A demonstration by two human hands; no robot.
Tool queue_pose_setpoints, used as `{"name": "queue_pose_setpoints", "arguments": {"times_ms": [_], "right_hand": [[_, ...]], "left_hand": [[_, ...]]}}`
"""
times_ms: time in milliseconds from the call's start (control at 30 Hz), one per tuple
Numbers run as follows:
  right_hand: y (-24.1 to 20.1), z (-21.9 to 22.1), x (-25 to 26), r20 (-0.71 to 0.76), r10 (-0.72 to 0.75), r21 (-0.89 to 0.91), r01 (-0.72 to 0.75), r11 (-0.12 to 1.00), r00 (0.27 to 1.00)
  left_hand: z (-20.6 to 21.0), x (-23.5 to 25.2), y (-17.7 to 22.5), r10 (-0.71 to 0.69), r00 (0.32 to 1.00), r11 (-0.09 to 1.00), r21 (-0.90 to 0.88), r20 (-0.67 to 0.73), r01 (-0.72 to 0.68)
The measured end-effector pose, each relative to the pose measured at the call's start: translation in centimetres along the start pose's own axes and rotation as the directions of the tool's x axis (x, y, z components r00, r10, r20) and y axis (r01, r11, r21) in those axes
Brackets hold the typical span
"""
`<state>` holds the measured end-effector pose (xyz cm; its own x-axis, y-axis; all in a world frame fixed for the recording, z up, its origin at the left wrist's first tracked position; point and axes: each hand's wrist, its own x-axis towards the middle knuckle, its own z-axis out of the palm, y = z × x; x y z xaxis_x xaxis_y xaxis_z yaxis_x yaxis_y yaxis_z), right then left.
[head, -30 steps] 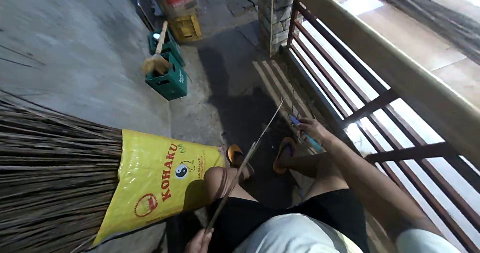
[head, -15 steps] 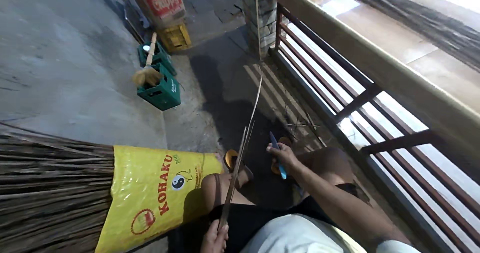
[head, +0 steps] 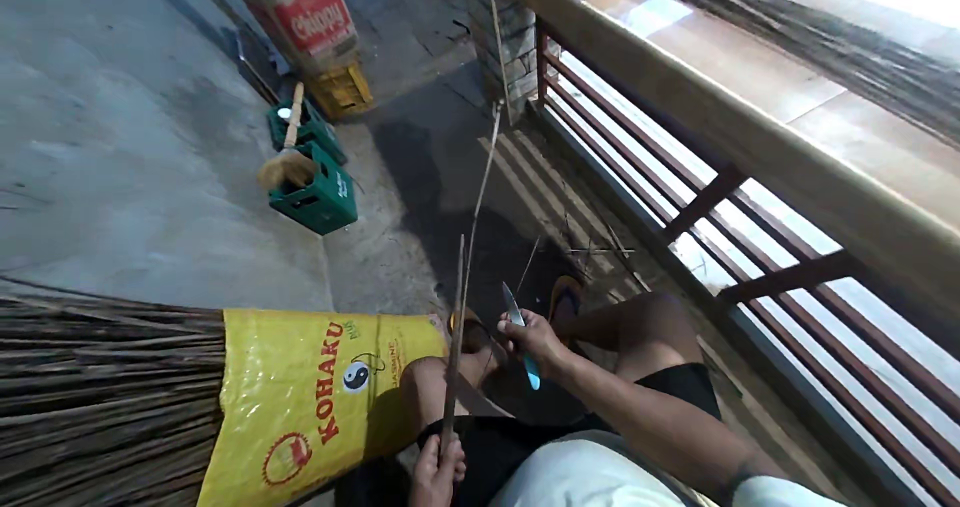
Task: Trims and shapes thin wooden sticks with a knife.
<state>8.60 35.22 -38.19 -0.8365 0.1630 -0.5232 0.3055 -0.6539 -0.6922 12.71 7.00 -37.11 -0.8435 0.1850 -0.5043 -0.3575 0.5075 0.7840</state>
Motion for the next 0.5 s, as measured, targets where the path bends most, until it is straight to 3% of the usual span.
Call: {"name": "queue_pose_setpoints", "arguments": {"times_ms": [133,267,333,400,500], "right_hand": [[-2.2,-0.5,-1.3,-0.04,-0.075,0.034,0.077,0.996,0.996],[-6.3,-0.3,-4.6,-0.015,-0.292,0.051,0.293,0.955,0.956],[-7.9,-0.2,-6.3,0.025,-0.448,0.103,0.444,0.89,0.894],[-9.0,-0.2,-7.7,0.046,-0.59,0.122,0.582,0.804,0.806],[-10.5,-0.5,-8.6,0.051,-0.731,0.03,0.73,0.683,0.681]], "left_hand": [[-0.5,1.8,2.0,0.117,0.992,0.993,0.037,-0.053,-0.116],[-1.9,4.2,9.2,0.315,0.949,0.924,0.234,-0.011,-0.304],[-2.2,5.6,12.7,0.438,0.898,0.835,0.356,0.033,-0.42],[-1.7,6.8,15.7,0.451,0.886,0.788,0.417,0.109,-0.453],[0.2,8.8,17.0,0.47,0.85,0.771,0.359,0.238,-0.526]]}}
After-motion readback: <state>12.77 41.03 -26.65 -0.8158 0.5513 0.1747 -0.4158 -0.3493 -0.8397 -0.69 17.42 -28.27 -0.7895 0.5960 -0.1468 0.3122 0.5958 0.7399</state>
